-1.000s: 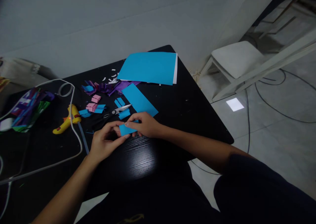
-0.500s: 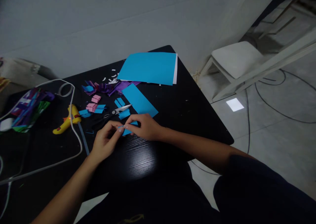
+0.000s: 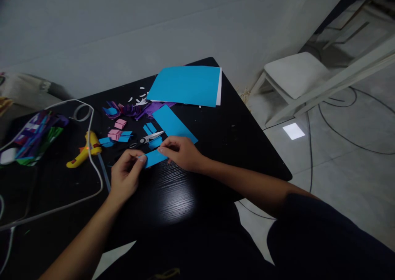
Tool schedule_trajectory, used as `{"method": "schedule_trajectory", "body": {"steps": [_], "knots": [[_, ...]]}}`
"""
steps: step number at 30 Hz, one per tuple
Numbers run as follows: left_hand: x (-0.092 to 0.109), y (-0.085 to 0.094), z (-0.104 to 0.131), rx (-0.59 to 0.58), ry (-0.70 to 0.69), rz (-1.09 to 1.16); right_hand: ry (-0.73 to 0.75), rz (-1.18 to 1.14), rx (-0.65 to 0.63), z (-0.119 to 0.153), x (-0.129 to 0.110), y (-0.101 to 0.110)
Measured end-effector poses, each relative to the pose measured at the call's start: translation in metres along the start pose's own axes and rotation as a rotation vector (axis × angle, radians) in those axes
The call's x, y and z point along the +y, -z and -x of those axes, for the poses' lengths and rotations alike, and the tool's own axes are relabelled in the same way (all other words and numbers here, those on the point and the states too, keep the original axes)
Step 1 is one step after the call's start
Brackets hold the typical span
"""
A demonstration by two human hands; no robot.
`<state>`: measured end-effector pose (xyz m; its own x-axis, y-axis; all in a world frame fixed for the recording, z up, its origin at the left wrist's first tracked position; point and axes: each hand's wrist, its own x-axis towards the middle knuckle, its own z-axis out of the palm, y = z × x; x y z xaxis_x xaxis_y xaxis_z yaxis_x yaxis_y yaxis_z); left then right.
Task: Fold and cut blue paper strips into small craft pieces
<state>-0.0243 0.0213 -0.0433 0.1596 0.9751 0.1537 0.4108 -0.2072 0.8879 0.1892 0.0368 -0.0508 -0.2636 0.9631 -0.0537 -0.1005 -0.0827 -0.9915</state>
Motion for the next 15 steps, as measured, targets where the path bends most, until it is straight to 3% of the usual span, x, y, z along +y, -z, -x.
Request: {"method": "schedule_trajectory", "body": {"steps": [7,11,15], "knots": [[-0.0018,-0.0029,0.0019,-0.029,0.02,0.049,-0.053,-0.107,-0.13,0.0022,0.0099,-0.0033],[-0.002,-0.0043,0.0021,-0.056,0.003,0.029,-0.042,-0.127,-0.041,-0.001,0.0072,-0.0012],[-0.0006,-0.0034,0.0013,-0.154,-0.009,-0.009,-0.036,-0.111,0.083,-0.0036,0.0021,0.0017]]}}
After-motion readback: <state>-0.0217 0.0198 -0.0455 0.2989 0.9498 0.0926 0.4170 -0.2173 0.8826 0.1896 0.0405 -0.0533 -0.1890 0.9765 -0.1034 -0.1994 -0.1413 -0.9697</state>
